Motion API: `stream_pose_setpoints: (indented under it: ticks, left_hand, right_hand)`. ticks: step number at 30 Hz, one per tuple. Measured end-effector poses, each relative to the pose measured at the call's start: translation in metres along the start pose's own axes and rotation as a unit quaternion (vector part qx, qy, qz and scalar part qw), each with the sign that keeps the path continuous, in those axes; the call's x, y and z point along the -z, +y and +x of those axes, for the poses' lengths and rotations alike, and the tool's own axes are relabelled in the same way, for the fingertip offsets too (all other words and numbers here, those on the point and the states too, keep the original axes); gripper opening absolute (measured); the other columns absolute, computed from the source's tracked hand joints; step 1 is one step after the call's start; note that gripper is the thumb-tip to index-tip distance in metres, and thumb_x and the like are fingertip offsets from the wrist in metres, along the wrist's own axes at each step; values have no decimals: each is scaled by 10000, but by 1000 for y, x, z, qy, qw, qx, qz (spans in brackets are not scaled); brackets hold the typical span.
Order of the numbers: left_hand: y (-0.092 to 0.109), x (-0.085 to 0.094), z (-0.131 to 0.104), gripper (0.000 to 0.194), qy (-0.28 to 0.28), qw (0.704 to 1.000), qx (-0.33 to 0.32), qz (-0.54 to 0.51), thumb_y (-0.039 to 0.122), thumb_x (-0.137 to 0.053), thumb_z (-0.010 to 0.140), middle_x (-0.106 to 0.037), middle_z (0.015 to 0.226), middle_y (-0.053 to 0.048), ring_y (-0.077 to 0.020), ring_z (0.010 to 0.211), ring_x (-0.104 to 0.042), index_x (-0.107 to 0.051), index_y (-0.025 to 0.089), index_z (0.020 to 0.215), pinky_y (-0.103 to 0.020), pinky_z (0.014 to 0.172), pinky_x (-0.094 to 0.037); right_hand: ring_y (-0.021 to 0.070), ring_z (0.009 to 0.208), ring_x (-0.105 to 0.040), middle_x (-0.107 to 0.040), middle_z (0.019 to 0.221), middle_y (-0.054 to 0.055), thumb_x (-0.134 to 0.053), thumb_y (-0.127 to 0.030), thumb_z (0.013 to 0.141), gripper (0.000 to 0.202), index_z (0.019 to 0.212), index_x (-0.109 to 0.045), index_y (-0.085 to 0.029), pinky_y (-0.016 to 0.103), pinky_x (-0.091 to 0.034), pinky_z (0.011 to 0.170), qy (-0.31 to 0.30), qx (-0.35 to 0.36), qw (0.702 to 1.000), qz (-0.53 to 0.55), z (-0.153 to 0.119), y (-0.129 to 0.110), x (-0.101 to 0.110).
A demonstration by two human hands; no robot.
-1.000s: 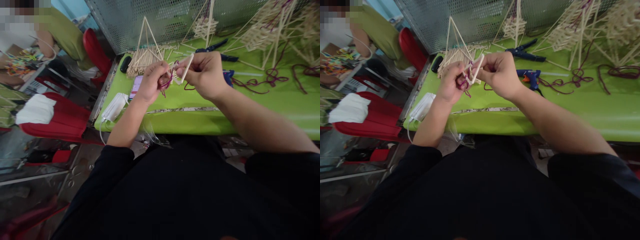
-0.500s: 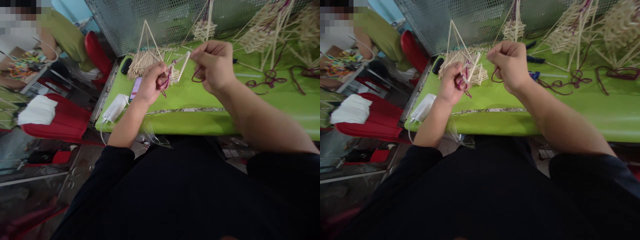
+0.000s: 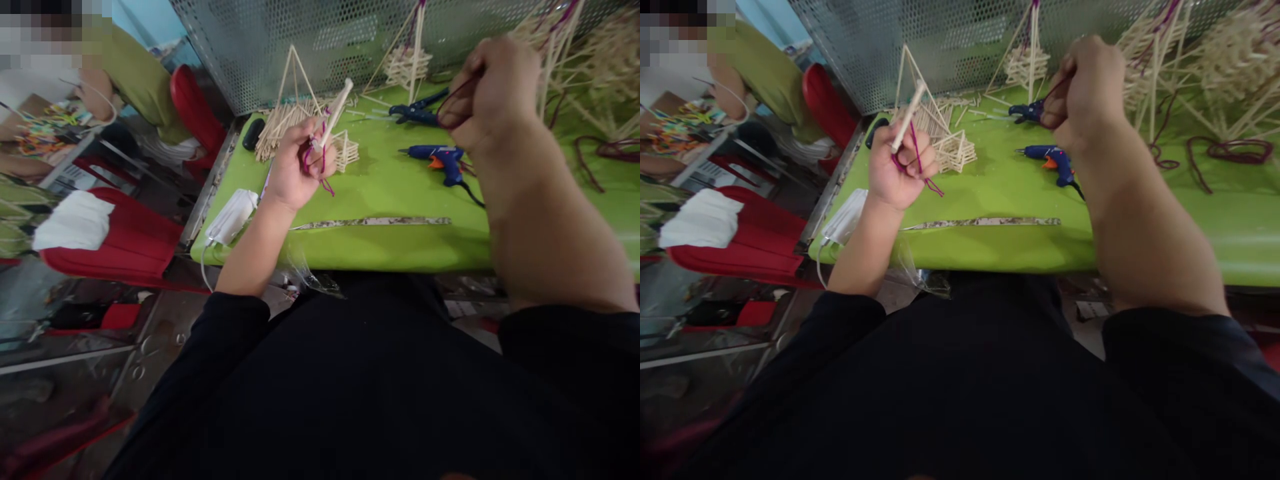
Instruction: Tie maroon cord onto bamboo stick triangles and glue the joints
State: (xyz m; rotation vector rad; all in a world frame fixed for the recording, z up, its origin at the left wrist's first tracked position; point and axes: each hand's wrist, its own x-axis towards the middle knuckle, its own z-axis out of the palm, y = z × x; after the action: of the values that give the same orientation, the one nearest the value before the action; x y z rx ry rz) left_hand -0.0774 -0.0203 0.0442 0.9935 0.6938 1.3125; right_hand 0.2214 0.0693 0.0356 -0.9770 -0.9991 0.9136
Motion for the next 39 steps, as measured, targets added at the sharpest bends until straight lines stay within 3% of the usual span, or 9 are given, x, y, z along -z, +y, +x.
stream_pose_setpoints:
  ticks: [3,7,10,13,16,19,26,34,39]
  left_hand:
    - [1,0,0,600,11,1000,10,1,579,-425,1190,-263,621,72,-31,438,-343,-467,218,711,-156,476,-325]
    - [1,1,0,565,20,1000,15,7,541,-411,1195,-269,627,70,-27,436,-346,-487,219,737,-150,468,-318]
    - [1,2,1,555,14,1000,10,1,544,-432,1189,-278,625,70,-28,438,-345,-498,219,744,-151,468,-312]
    - [1,2,0,559,-2,1000,9,-10,547,-452,1184,-290,625,71,-28,437,-349,-498,217,735,-158,479,-319]
    - [0,1,-1,560,-9,1000,8,-13,544,-507,1169,-291,605,74,-38,431,-341,-490,221,712,-174,475,-328]
    - [-2,0,-1,558,-21,1000,18,-6,530,-554,1151,-305,571,73,-51,423,-345,-494,226,687,-193,465,-330]
    - [-12,-1,4,686,-48,997,38,37,796,-645,1021,-329,471,70,-83,395,-332,-493,258,623,-266,436,-358]
    - [-13,-5,1,675,-67,996,48,34,783,-646,1027,-326,514,79,-69,392,-308,-512,251,633,-265,429,-297]
    - [-7,0,0,662,-86,995,50,25,719,-682,1029,-289,532,75,-74,419,-304,-499,250,599,-269,441,-275]
  right_hand:
    - [137,612,-27,-206,543,-84,-842,-644,699,632,660,-304,-315,383,-78,625,21,33,999,-4,-25,2,-18]
    - [115,574,-53,-277,522,-87,-826,-698,916,566,656,-521,-299,370,-105,581,-97,73,991,-61,-64,-7,-36]
    - [119,535,-211,-448,521,-76,-895,-589,953,360,869,-802,-252,338,-152,527,-197,81,967,-139,-76,-11,-34]
    - [128,542,-268,-502,538,-98,-917,-347,944,154,1080,-889,-281,316,-296,491,-246,104,947,-177,-77,-12,-28]
    - [133,544,-231,-455,526,-92,-915,-276,933,133,1058,-913,-320,344,-399,500,-248,134,942,-184,-82,-13,-29]
    - [141,533,-310,-534,586,-52,-969,-434,924,169,1034,-907,-321,379,-431,496,-257,129,943,-168,-93,-16,-36]
    - [175,635,-294,-524,659,-21,-962,-541,927,207,1027,-882,-379,382,-351,570,-223,152,951,-150,-126,-23,-55]
    - [193,647,-353,-556,701,-6,-913,-538,970,231,846,-839,-356,403,-325,599,-170,161,969,-76,-146,-17,-73]
    - [147,564,-457,-598,688,-23,-850,-265,954,169,805,-788,-311,360,-310,511,-85,151,984,-26,-124,-20,-68]
